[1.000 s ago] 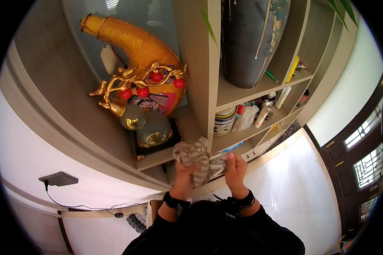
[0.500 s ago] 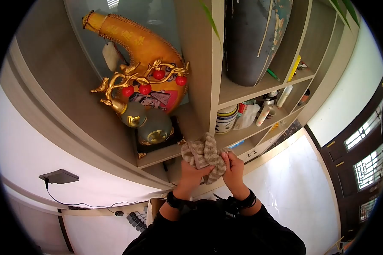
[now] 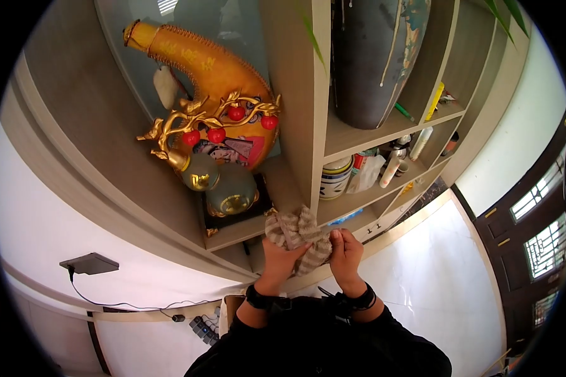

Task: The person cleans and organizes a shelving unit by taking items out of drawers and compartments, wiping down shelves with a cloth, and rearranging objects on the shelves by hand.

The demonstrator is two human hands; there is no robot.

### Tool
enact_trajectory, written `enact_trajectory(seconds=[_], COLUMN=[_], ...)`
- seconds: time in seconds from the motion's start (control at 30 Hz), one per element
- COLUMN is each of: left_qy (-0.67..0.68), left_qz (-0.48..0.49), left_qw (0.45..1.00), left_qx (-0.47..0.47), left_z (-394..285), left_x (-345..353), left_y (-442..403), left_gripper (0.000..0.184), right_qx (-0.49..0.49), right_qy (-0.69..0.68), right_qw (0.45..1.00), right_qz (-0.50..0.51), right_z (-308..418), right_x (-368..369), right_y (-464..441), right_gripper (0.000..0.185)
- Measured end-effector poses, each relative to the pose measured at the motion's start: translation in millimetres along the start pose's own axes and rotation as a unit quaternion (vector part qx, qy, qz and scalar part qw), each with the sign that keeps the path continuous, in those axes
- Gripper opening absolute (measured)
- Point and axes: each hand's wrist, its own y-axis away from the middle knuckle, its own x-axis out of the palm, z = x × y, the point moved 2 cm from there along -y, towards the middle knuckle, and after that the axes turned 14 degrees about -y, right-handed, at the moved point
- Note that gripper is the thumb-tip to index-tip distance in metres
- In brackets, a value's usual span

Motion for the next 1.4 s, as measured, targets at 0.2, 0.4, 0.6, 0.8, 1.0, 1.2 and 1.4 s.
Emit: enact_trajectory(seconds=[0.2, 0.4, 0.6, 0.8, 1.0, 1.2, 1.4], left_qy=[0.124, 0.289, 0.250, 0.157, 0.100, 0.168, 0.147], left_qz=[-0.047, 0.054, 0.126, 0.085, 0.073, 0.011, -0.108], left_qw=[0.990, 0.949, 0.955, 0.975, 0.965, 0.958, 0.961], left_qx=[-0.048, -0.115, -0.094, -0.130, -0.230, -0.233, -0.208], left_z=[20, 2, 4, 19, 38, 49, 92], left_x=[-28, -13, 12, -1, -23, -38, -97], left_y=[-1, 8, 11, 18, 34, 55, 91], left_gripper=[0.047, 0.063, 0.062, 0.059, 0.055, 0.039, 0.035], right_qx=[-0.134, -0.027, -0.164, -0.209, -0.040, 0.062, 0.063], right_qy=[-0.022, -0.047, 0.113, 0.170, 0.090, 0.069, 0.048], right_qw=[0.979, 0.995, 0.980, 0.962, 0.993, 0.990, 0.997], right_qz=[-0.152, -0.085, -0.004, 0.052, 0.063, 0.108, -0.013], right_z=[4, 27, 15, -6, -35, -74, -69], right_x=[-31, -26, -2, 2, 7, 9, -18], right_y=[-23, -23, -7, 1, 14, 31, -8], right_gripper=[0.024, 0.026, 0.011, 0.013, 0.017, 0.019, 0.023])
